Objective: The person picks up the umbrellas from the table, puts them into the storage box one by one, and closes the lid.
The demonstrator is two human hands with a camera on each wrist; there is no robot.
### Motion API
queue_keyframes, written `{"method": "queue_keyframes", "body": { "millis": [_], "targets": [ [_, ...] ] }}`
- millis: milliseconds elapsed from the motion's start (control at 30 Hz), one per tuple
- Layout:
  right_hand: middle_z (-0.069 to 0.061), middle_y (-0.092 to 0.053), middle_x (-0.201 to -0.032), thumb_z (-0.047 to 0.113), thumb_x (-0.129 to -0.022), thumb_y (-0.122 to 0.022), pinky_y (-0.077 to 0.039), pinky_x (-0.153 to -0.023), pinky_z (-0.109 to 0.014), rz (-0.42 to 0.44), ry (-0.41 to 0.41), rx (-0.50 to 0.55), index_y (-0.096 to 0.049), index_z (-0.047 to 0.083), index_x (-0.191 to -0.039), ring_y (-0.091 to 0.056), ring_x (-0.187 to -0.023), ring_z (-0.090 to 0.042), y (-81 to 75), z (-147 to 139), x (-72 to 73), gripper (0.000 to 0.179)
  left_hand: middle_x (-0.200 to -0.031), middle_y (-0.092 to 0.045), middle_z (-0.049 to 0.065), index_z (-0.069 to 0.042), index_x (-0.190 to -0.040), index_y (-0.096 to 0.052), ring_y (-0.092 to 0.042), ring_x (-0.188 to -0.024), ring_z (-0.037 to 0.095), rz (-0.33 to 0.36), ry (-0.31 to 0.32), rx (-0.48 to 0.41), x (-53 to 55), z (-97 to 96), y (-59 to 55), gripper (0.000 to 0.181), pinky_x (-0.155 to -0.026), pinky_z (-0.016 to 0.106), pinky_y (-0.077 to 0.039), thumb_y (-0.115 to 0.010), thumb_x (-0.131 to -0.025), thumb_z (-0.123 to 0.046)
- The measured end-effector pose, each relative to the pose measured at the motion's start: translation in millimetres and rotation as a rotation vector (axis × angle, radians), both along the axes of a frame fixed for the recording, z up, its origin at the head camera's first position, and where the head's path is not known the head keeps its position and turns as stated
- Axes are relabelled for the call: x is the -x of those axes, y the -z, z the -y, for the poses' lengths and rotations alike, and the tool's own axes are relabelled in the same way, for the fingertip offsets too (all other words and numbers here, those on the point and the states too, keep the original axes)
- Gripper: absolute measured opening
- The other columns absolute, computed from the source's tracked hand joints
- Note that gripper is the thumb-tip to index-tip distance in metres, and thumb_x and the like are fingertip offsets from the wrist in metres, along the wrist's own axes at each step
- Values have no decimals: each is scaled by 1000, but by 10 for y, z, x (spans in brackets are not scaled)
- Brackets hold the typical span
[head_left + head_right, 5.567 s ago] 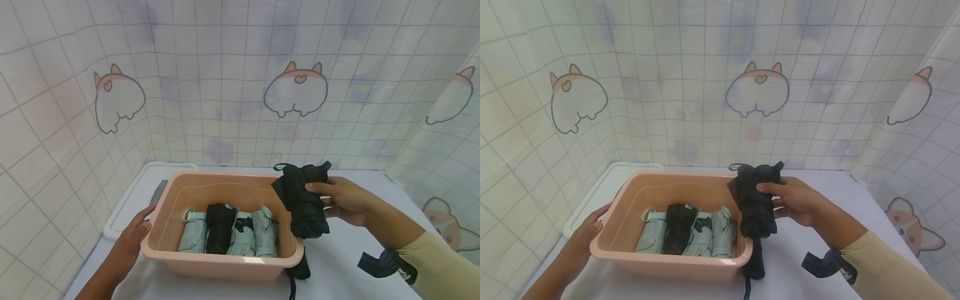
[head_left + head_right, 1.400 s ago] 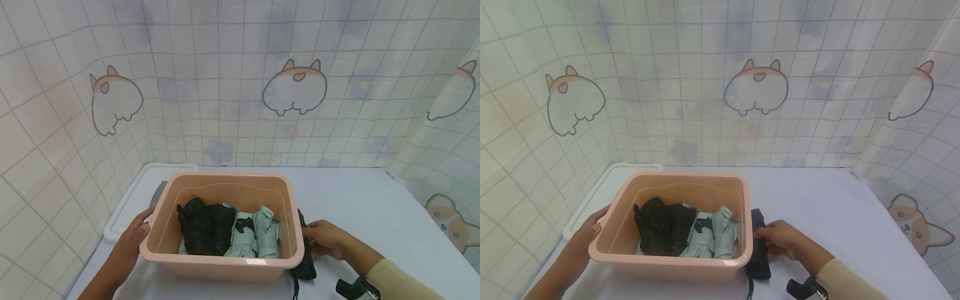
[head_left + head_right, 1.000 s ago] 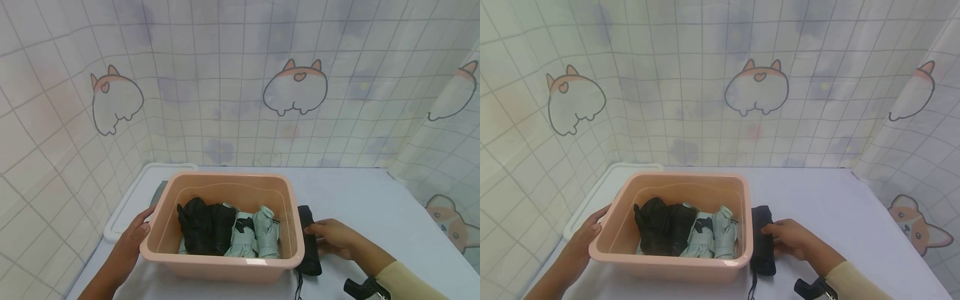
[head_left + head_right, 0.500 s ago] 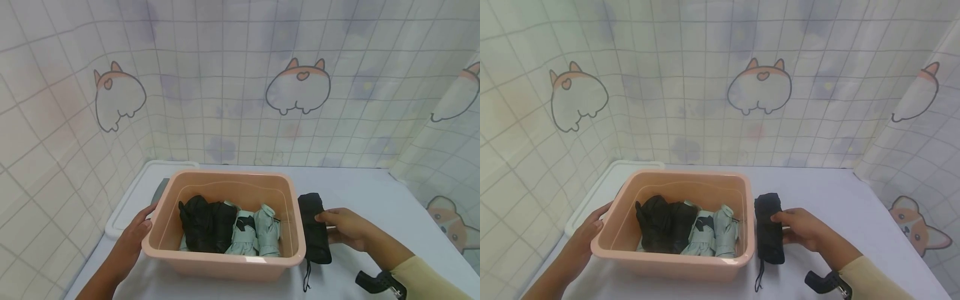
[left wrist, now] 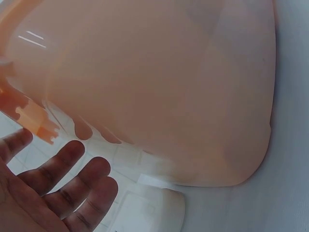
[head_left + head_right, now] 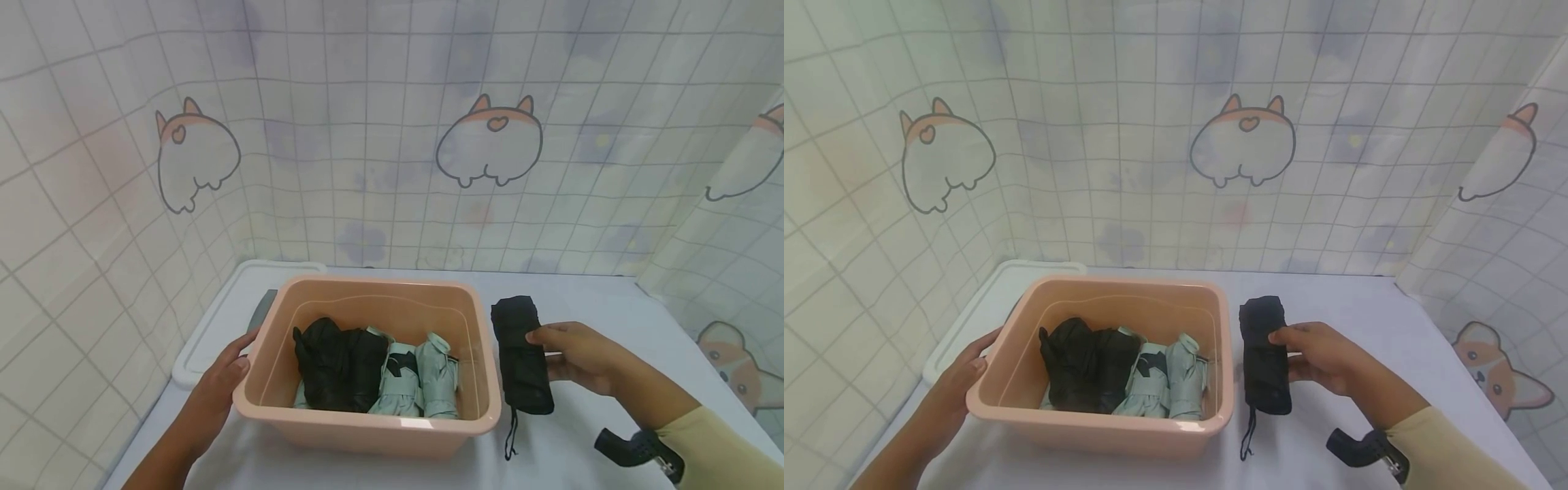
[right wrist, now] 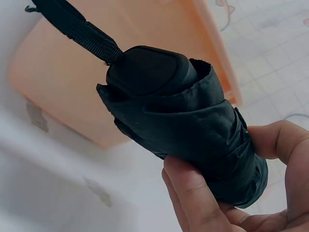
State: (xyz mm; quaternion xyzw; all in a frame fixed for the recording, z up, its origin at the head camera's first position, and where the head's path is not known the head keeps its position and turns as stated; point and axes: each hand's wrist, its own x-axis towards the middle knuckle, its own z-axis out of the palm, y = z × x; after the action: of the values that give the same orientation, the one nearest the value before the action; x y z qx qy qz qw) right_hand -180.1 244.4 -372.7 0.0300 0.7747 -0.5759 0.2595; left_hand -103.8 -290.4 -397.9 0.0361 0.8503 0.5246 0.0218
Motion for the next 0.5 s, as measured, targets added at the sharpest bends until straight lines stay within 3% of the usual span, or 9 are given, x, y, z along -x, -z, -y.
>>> {"method": "queue_keyframes", "body": {
  "millis": [333,500],
  "targets": [
    [-31,-40,-151,31,-103,-59,-47,-101,-51,-36,-29,-2,-29,-16,-149,-54,-129,-46,-218,-32,8,72,-147,-51,15,-27,-163,-26,-52,-127,34,-23,20,2,-8,6,14,57,-93,48,-46,-28,-110,-46],
    [-28,-45,-148,31,-104,-57,-46,-103,-51,-53,-31,13,-34,-14,-149,-59,-124,-40,-300,-32,9,68,-150,-48,14,-27,-163,-27,-49,-131,38,-20,7,18,-3,-5,40,58,-93,51,-45,-28,-109,-49]
  ]
}}
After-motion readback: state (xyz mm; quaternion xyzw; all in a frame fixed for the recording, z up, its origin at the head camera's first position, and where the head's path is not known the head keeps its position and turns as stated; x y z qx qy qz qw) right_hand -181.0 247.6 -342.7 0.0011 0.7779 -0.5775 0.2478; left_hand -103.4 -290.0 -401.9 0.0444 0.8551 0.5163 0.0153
